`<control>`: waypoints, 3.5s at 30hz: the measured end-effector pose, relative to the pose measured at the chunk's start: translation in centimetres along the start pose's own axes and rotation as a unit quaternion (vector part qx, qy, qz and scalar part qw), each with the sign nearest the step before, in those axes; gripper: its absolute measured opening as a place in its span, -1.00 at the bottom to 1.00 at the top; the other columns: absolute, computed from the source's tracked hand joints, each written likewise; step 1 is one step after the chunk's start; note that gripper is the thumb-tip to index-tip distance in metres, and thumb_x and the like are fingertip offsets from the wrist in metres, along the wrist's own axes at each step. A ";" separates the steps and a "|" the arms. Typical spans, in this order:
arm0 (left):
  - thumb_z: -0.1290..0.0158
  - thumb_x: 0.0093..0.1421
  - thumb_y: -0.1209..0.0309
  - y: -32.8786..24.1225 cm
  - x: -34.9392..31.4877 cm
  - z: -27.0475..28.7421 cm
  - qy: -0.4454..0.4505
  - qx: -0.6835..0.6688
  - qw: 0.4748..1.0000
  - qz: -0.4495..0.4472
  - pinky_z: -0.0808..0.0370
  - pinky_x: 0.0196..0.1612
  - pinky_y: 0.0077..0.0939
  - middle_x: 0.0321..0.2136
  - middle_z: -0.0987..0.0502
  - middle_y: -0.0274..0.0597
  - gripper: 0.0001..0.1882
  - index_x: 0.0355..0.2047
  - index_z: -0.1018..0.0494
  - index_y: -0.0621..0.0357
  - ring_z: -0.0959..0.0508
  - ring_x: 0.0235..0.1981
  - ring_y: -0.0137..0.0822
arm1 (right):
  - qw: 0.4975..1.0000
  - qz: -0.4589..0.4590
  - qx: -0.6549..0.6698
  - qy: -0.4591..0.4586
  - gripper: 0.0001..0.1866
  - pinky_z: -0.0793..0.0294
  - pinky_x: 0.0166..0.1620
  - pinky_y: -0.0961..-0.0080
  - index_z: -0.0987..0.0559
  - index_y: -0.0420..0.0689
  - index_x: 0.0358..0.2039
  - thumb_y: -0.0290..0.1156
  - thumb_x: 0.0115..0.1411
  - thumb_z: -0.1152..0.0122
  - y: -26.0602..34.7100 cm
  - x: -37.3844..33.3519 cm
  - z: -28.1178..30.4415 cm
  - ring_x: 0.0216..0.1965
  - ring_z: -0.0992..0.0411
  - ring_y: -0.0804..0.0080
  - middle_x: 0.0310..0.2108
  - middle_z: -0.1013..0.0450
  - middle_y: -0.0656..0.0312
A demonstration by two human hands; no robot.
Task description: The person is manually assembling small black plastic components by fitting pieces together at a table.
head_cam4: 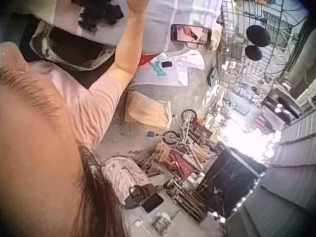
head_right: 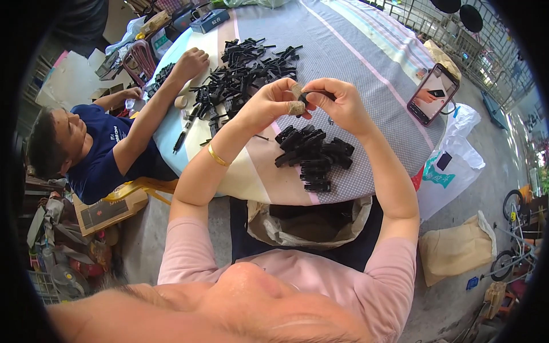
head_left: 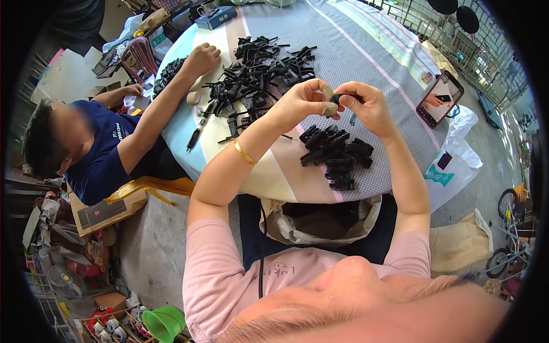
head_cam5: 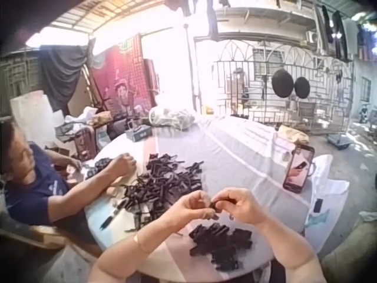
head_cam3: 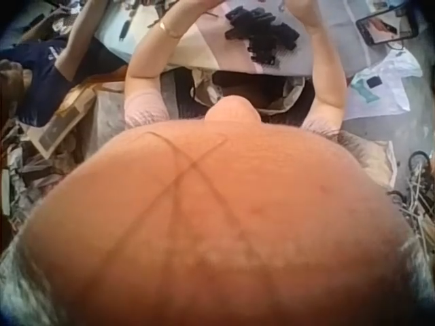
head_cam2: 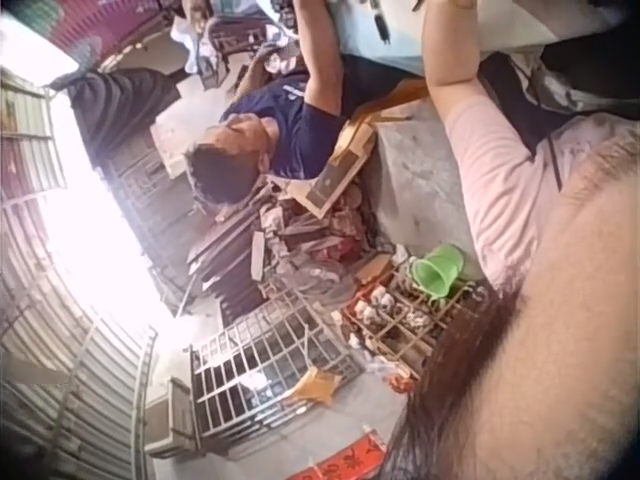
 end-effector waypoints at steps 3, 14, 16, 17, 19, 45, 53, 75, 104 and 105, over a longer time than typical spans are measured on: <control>-0.08 0.00 0.59 -0.4 -0.1 -0.2 -0.027 0.025 0.999 0.002 -0.47 -0.18 -0.45 -0.38 -0.51 -0.07 -0.78 -0.35 -0.30 0.28 -0.54 -0.33 -0.28 | 0.999 0.020 -0.036 0.008 -0.87 -0.40 -0.38 0.71 -0.51 -0.26 -0.34 -0.47 0.12 -0.10 0.6 -0.1 -0.3 -0.46 -0.39 0.65 -0.52 -0.45 0.30; -0.03 0.03 0.67 -2.1 -0.8 1.3 -0.169 0.157 0.970 -0.074 -0.48 -0.24 -0.55 -0.42 -0.45 -0.19 -0.81 -0.38 -0.24 0.31 -0.51 -0.35 -0.40 | 0.989 0.026 -0.098 -0.110 -0.89 -0.20 -0.55 0.74 -0.44 -0.22 -0.40 -0.45 0.18 -0.01 0.6 -0.7 0.0 -0.61 -0.20 0.73 -0.64 -0.31 0.38; -0.03 0.03 0.67 -2.2 -0.8 1.1 -0.194 0.267 0.939 -0.096 -0.47 -0.27 -0.58 -0.42 -0.45 -0.19 -0.79 -0.36 -0.23 0.30 -0.51 -0.36 -0.41 | 0.991 0.013 -0.090 -0.095 -0.88 -0.21 -0.54 0.74 -0.44 -0.23 -0.40 -0.44 0.18 -0.01 0.2 -0.7 -0.1 -0.60 -0.21 0.72 -0.64 -0.31 0.37; -0.06 0.01 0.65 -2.7 -1.2 0.7 -0.214 0.298 0.922 -0.124 -0.46 -0.29 -0.60 -0.41 -0.47 -0.20 -0.77 -0.32 -0.27 0.31 -0.51 -0.36 -0.44 | 0.993 -0.003 -0.085 -0.085 -0.88 -0.23 -0.53 0.75 -0.44 -0.23 -0.41 -0.44 0.18 -0.02 -0.2 -0.6 -0.3 -0.60 -0.23 0.71 -0.64 -0.32 0.37; -0.08 0.01 0.63 -3.2 -1.6 0.3 -0.219 0.314 0.916 -0.119 -0.46 -0.29 -0.60 -0.41 -0.48 -0.20 -0.75 -0.29 -0.29 0.31 -0.50 -0.36 -0.45 | 0.993 0.000 -0.082 -0.081 -0.87 -0.24 -0.53 0.75 -0.44 -0.24 -0.41 -0.44 0.18 -0.02 -0.1 -0.5 -0.5 -0.60 -0.24 0.71 -0.64 -0.32 0.36; 0.14 0.18 0.53 -3.2 -1.1 1.2 -0.205 -0.104 0.963 -0.142 -0.49 -0.14 -0.39 -0.26 -0.40 -0.06 -0.81 -0.19 -0.22 0.29 -0.48 -0.19 -0.23 | 0.989 0.048 -0.100 -0.093 -0.79 -0.13 -0.59 0.78 -0.47 -0.23 -0.42 -0.42 -0.03 -0.28 1.8 -0.4 0.4 -0.64 -0.14 0.75 -0.64 -0.33 0.40; 0.15 0.19 0.51 -1.9 -0.8 0.6 -0.131 -0.129 0.979 -0.091 -0.49 -0.16 -0.39 -0.31 -0.45 -0.13 -0.70 -0.05 -0.25 0.27 -0.51 -0.30 -0.29 | 0.986 0.112 -0.087 -0.091 -0.88 -0.19 -0.54 0.80 -0.49 -0.20 -0.52 -0.58 -0.08 -0.28 2.5 -0.5 0.5 -0.62 -0.20 0.75 -0.60 -0.36 0.39; -0.01 0.04 0.67 -2.5 -1.1 -0.6 -0.170 0.233 0.950 -0.120 -0.44 -0.25 -0.62 -0.35 -0.45 -0.22 -0.68 -0.18 -0.24 0.28 -0.46 -0.28 -0.48 | 0.976 -0.155 0.151 -0.032 -0.79 0.00 -0.67 0.86 -0.51 -0.22 -0.31 -0.36 0.20 0.01 -2.4 -0.8 -0.5 -0.70 -0.12 0.81 -0.63 -0.34 0.37; -0.15 -0.03 0.50 -1.3 -0.8 -0.1 -0.205 0.528 0.815 -0.123 -0.42 -0.42 -0.60 -0.52 -0.50 -0.18 -0.65 -0.20 -0.37 0.22 -0.46 -0.56 -0.46 | 0.937 0.001 -0.347 0.045 -0.79 -0.40 -0.30 0.52 -0.55 -0.21 -0.40 -0.35 -0.02 -0.18 -3.6 0.0 1.7 -0.37 -0.45 0.38 -0.37 -0.48 0.12; -0.14 -0.03 0.48 -1.1 -0.7 -0.4 -0.192 0.528 0.817 -0.129 -0.40 -0.45 -0.56 -0.57 -0.47 -0.15 -0.67 -0.21 -0.39 0.20 -0.42 -0.60 -0.39 | 0.934 -0.001 -0.353 0.042 -0.79 -0.40 -0.30 0.52 -0.55 -0.21 -0.40 -0.35 -0.02 -0.18 -3.5 -0.3 2.4 -0.37 -0.45 0.38 -0.37 -0.48 0.12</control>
Point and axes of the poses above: each hand's wrist, its own x-axis towards the middle knuckle, its own z-axis out of the back of the hand, y = z × x, the point moved 8 cm from there along x, towards the middle knuckle
